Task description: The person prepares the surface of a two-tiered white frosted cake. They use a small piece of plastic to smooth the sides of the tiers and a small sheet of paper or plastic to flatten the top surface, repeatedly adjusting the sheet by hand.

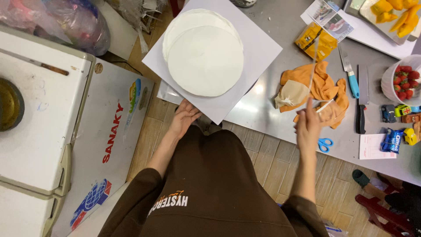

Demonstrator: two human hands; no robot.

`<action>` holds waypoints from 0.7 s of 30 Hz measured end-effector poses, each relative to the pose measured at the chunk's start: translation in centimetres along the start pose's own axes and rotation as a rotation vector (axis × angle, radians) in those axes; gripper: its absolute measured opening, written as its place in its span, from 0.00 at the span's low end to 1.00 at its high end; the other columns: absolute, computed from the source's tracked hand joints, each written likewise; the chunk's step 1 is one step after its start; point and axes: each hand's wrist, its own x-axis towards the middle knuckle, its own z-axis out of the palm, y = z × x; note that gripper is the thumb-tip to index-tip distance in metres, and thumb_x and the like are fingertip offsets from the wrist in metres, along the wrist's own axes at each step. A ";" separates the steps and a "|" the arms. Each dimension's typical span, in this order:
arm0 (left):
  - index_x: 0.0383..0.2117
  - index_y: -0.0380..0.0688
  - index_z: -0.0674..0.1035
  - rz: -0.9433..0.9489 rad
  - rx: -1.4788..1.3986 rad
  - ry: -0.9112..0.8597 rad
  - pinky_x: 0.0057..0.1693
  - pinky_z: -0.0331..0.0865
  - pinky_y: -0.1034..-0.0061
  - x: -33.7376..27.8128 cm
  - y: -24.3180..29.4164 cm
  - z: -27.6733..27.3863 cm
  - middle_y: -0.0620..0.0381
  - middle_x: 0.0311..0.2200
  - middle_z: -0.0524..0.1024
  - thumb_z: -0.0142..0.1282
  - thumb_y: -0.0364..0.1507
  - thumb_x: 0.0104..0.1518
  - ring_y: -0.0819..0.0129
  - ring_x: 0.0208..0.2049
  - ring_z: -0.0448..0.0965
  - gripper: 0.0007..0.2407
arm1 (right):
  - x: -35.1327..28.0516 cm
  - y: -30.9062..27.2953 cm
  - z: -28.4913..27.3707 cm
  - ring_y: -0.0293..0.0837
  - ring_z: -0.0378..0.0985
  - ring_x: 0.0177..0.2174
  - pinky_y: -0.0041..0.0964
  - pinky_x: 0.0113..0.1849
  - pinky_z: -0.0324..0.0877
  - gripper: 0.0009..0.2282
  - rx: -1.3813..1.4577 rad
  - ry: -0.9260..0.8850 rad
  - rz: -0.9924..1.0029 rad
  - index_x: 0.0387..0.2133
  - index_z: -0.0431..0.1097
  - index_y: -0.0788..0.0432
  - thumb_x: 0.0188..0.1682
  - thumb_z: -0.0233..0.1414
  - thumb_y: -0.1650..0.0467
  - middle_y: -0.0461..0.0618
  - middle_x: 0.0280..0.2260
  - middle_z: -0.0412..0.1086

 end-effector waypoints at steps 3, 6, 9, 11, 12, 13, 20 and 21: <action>0.71 0.41 0.51 -0.029 0.051 -0.008 0.69 0.59 0.54 0.4 -0.4 0.2 0.44 0.65 0.62 0.41 0.22 0.54 0.56 0.62 0.68 0.32 | -3.2 -5.7 -1.8 0.41 0.71 0.31 0.36 0.34 0.69 0.21 -0.113 -0.057 -0.286 0.64 0.67 0.52 0.57 0.51 0.76 0.51 0.41 0.71; 0.70 0.40 0.53 -0.043 0.039 -0.067 0.70 0.59 0.54 0.5 -0.8 0.3 0.43 0.66 0.62 0.41 0.23 0.56 0.55 0.62 0.67 0.31 | -4.7 -8.5 -1.6 0.45 0.75 0.33 0.38 0.36 0.70 0.19 -0.394 -0.089 -0.496 0.56 0.73 0.47 0.50 0.59 0.74 0.51 0.38 0.73; 0.70 0.37 0.55 -0.059 0.049 -0.143 0.71 0.58 0.55 0.1 -1.2 0.0 0.41 0.66 0.63 0.40 0.23 0.57 0.52 0.64 0.66 0.29 | -5.2 -8.9 -1.7 0.46 0.76 0.34 0.39 0.36 0.70 0.20 -0.465 -0.094 -0.433 0.56 0.74 0.45 0.50 0.59 0.74 0.50 0.37 0.73; 0.69 0.36 0.56 -0.076 0.065 -0.142 0.71 0.58 0.55 0.0 -1.2 -0.2 0.40 0.67 0.63 0.39 0.23 0.58 0.51 0.67 0.64 0.28 | -5.5 -8.8 -2.1 0.46 0.77 0.34 0.39 0.35 0.70 0.19 -0.488 -0.076 -0.410 0.55 0.75 0.46 0.50 0.60 0.74 0.50 0.38 0.73; 0.69 0.35 0.56 -0.068 0.058 -0.120 0.71 0.58 0.55 0.1 -1.3 -0.2 0.40 0.67 0.62 0.39 0.23 0.58 0.50 0.67 0.64 0.28 | -5.5 -8.7 -2.3 0.46 0.77 0.34 0.39 0.35 0.70 0.18 -0.500 -0.065 -0.400 0.54 0.75 0.46 0.50 0.60 0.74 0.50 0.38 0.73; 0.68 0.34 0.56 -0.062 0.051 -0.098 0.71 0.58 0.54 0.1 -1.3 -0.2 0.39 0.67 0.62 0.39 0.22 0.58 0.50 0.67 0.63 0.27 | -5.5 -8.6 -2.4 0.46 0.77 0.33 0.39 0.35 0.70 0.19 -0.505 -0.068 -0.395 0.54 0.75 0.46 0.50 0.60 0.74 0.50 0.38 0.73; 0.69 0.35 0.54 -0.030 0.018 -0.014 0.70 0.59 0.54 0.2 -0.6 -0.6 0.39 0.67 0.60 0.37 0.21 0.56 0.48 0.67 0.63 0.29 | -6.3 -8.2 -2.6 0.46 0.76 0.31 0.38 0.34 0.70 0.19 -0.465 -0.183 -0.487 0.52 0.76 0.44 0.47 0.59 0.74 0.48 0.36 0.74; 0.69 0.35 0.54 -0.019 -0.006 -0.022 0.70 0.59 0.53 0.2 -0.6 -0.7 0.38 0.67 0.60 0.37 0.21 0.56 0.47 0.67 0.63 0.29 | -6.2 -8.1 -2.5 0.45 0.76 0.30 0.38 0.34 0.70 0.19 -0.435 -0.208 -0.493 0.51 0.76 0.44 0.46 0.60 0.74 0.47 0.36 0.74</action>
